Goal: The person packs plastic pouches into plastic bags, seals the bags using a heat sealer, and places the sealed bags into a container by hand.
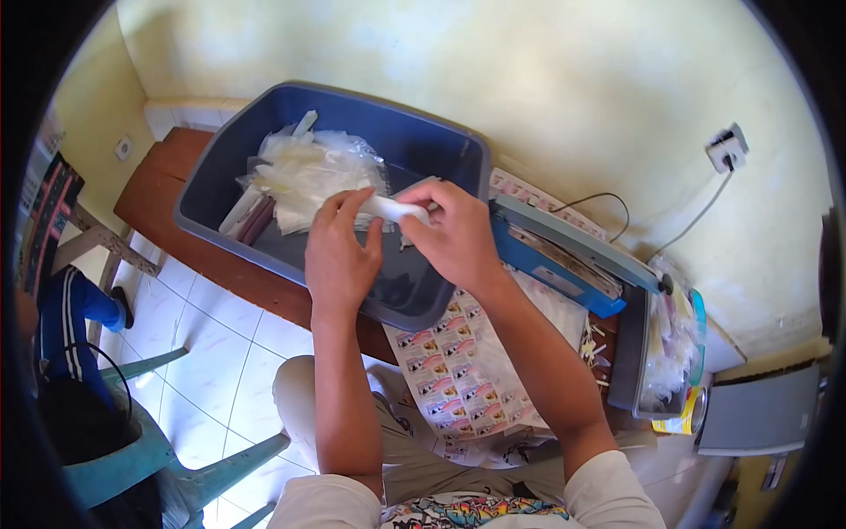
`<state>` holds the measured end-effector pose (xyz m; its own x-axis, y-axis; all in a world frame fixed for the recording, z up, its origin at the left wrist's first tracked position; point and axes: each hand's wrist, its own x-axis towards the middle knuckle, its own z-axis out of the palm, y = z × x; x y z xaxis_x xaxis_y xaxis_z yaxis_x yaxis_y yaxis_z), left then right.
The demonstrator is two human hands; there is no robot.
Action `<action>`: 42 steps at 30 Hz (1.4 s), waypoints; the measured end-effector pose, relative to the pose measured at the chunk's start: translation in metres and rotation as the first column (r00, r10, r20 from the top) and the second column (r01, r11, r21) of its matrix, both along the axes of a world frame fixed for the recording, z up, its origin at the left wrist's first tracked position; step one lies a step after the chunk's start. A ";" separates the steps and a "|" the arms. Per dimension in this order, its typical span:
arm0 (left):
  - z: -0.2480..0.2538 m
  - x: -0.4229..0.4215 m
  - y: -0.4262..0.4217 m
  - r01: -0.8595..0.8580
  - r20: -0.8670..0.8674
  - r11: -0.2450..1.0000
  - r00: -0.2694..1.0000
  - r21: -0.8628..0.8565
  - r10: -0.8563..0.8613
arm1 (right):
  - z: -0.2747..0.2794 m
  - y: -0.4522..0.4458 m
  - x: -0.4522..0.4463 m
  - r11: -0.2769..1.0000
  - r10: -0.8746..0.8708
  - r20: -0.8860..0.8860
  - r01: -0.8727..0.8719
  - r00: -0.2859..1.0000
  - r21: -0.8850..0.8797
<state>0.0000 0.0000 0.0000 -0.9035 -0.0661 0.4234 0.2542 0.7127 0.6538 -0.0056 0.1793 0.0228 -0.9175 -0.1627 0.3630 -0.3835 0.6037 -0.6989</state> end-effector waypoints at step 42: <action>-0.054 0.181 0.238 0.768 0.097 0.639 0.634 0.040 -0.767 | -0.069 0.213 0.342 0.779 -0.471 0.384 0.579 0.794 -0.242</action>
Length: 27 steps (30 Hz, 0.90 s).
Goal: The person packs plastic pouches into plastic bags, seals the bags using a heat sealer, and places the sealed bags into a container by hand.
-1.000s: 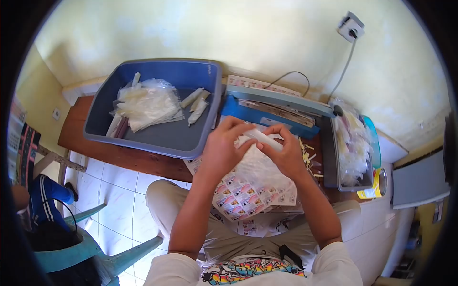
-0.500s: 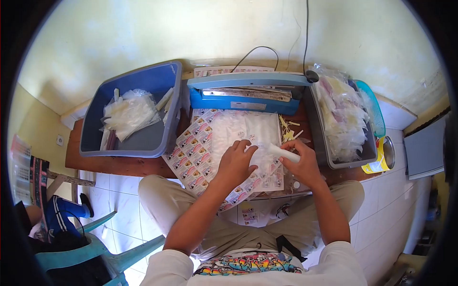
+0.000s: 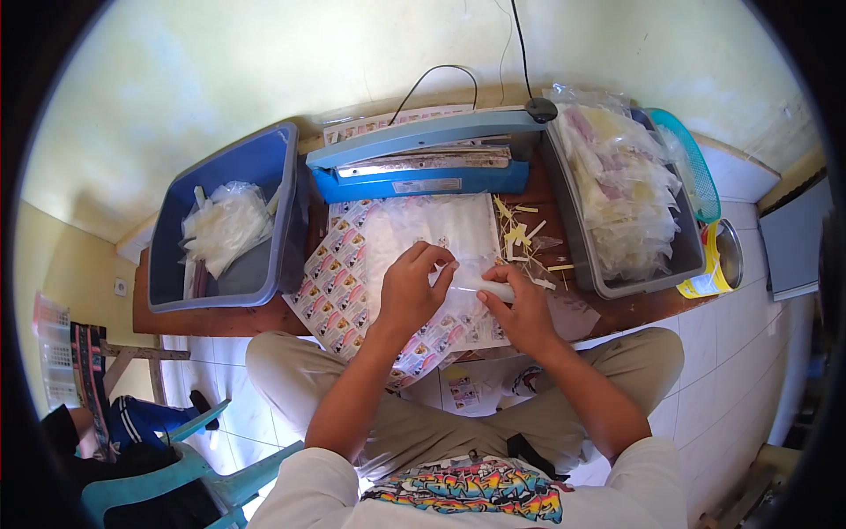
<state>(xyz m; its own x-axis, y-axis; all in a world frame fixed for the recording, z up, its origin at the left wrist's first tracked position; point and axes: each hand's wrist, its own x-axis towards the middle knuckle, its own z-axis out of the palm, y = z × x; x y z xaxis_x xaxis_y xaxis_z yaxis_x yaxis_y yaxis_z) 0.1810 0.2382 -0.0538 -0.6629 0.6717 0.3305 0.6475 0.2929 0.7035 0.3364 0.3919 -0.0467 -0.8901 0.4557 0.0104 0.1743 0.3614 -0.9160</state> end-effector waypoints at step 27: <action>-0.013 -0.021 -0.036 -0.027 0.043 0.960 0.998 -0.278 0.040 | -0.047 -0.033 -0.045 0.911 0.242 -0.149 -0.172 0.959 0.375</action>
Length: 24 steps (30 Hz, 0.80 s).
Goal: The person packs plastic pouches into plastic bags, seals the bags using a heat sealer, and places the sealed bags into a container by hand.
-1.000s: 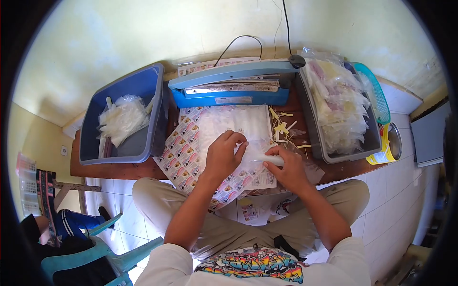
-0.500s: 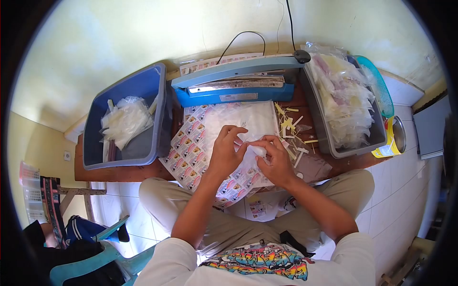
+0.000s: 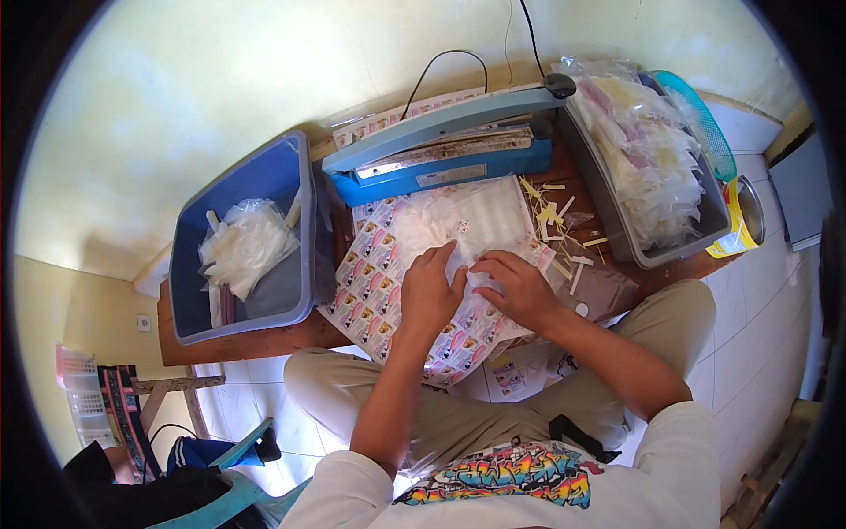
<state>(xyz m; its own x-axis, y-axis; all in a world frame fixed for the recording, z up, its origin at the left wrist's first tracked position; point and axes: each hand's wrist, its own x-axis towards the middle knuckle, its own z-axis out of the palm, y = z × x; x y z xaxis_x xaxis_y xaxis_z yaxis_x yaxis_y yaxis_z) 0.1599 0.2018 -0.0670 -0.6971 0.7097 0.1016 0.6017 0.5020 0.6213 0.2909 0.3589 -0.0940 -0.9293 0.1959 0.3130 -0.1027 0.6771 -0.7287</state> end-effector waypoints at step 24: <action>-0.009 -0.005 -0.021 0.095 -0.062 0.994 0.994 0.046 -0.093 | 0.013 -0.002 -0.036 0.924 -0.081 0.011 0.071 0.997 0.376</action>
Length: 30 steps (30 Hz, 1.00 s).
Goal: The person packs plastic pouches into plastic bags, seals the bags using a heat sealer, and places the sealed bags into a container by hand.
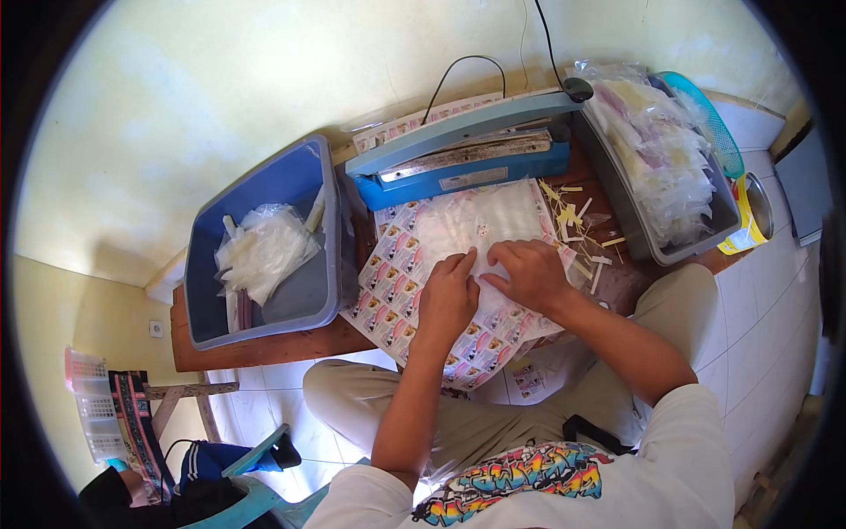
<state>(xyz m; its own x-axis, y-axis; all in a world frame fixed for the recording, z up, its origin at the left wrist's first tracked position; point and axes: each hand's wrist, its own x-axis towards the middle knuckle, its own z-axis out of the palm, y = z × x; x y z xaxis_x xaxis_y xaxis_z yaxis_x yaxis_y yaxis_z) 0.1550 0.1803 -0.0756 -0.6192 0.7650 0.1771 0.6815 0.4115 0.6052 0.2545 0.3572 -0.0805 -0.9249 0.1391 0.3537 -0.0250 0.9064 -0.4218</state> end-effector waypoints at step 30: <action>-0.016 -0.003 0.006 0.065 0.072 0.997 0.995 -0.033 -0.063 | 0.023 0.049 0.007 0.990 0.094 0.187 -0.071 0.978 -0.125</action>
